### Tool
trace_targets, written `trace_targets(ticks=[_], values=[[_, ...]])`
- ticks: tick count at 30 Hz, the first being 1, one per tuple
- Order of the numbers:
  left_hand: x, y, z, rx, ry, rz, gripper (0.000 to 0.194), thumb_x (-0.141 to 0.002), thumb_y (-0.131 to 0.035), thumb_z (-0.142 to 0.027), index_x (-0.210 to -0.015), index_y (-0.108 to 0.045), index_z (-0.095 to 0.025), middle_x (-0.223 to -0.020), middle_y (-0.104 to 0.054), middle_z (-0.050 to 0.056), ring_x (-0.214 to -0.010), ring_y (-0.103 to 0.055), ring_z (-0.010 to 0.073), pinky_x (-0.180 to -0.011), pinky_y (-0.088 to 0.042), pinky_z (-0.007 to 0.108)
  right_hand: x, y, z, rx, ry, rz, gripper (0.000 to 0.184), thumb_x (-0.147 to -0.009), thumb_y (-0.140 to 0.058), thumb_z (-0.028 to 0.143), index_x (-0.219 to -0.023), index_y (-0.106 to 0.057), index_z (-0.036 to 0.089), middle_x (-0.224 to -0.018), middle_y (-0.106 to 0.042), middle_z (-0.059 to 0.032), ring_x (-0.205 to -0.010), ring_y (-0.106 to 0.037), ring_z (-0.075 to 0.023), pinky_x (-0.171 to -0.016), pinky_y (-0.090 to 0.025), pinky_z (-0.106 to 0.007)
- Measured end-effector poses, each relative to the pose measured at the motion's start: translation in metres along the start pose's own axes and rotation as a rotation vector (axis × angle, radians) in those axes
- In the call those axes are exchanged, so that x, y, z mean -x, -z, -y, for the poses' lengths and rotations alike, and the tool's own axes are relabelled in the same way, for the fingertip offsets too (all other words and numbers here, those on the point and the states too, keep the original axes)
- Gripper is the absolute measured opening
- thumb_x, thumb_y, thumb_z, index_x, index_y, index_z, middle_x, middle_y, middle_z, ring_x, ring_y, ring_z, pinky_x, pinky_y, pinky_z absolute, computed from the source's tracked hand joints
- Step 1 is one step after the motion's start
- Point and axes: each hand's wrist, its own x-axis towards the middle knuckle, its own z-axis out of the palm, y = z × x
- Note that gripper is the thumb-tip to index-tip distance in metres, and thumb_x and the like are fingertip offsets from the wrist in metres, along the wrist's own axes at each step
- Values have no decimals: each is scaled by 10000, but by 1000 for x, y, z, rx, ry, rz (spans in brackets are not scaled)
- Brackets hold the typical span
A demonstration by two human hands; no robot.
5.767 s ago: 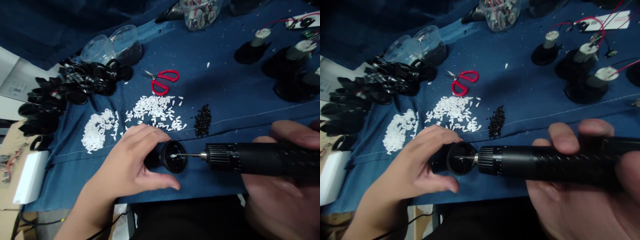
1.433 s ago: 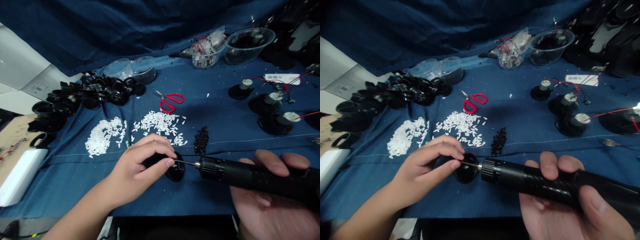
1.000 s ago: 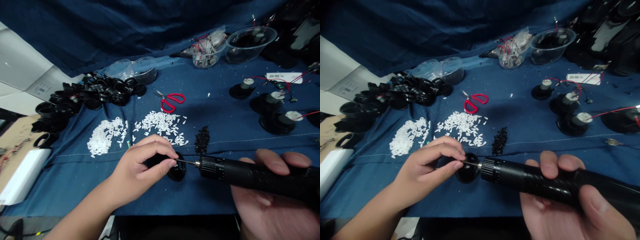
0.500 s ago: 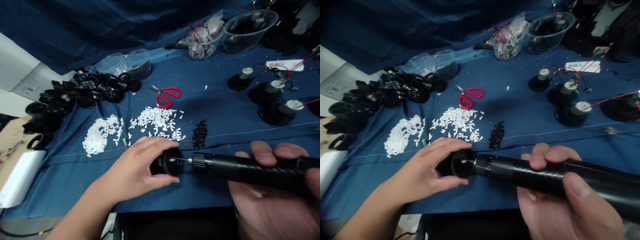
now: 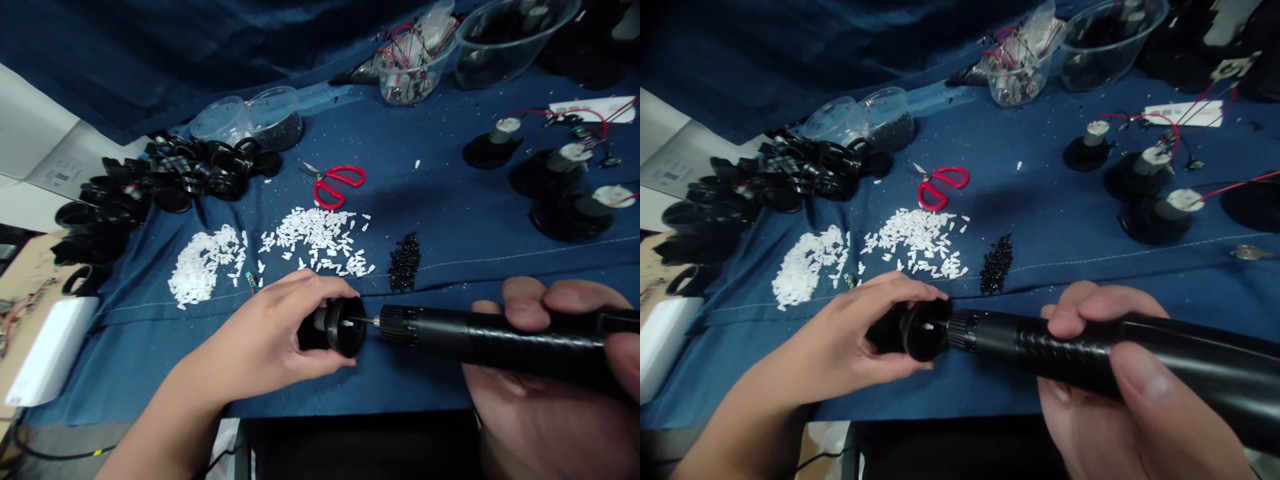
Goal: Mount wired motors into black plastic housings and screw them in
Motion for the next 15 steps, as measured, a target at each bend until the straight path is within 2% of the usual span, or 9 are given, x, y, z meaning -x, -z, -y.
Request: trace_targets(ticks=[3,5,8,15], values=[[-1,1,-1,-3,-25,5,567,-906,-831,-407,-1402,-587,-281,-1211,-703,30,-1061,-642,186,-836,-559,296,-1,1,-1,26,16,25,367,-1071,-373,472,-1028,-729,391,-888,-550,-85,-924,-620,-270,-833,-596,-439],[-2,2,-1,5,-61,8,574,-907,-837,-387,-1414,-598,-269,-1232,-714,39,-1082,-647,187,-883,-559,306,-1,2,-2,35,16,31,372,-1077,-370,460,-1028,-731,389,-880,-553,-84,-930,-620,-270,-840,-591,-432],[-3,2,0,17,-111,7,602,-898,-855,-356,-1440,-606,-272,-1289,-729,43,-1121,-649,189,-964,-552,327,0,2,0,25,41,37,355,-1082,-395,447,-981,-729,377,-851,-543,-80,-918,-610,-266,-797,-583,-403],[-1,0,4,30,-153,-5,675,-881,-874,-339,-1493,-595,-277,-1333,-732,54,-1075,-630,191,-933,-564,329,-4,3,-3,26,123,101,306,-1081,-470,488,-944,-713,361,-840,-528,-70,-809,-588,-259,-683,-563,-399]])
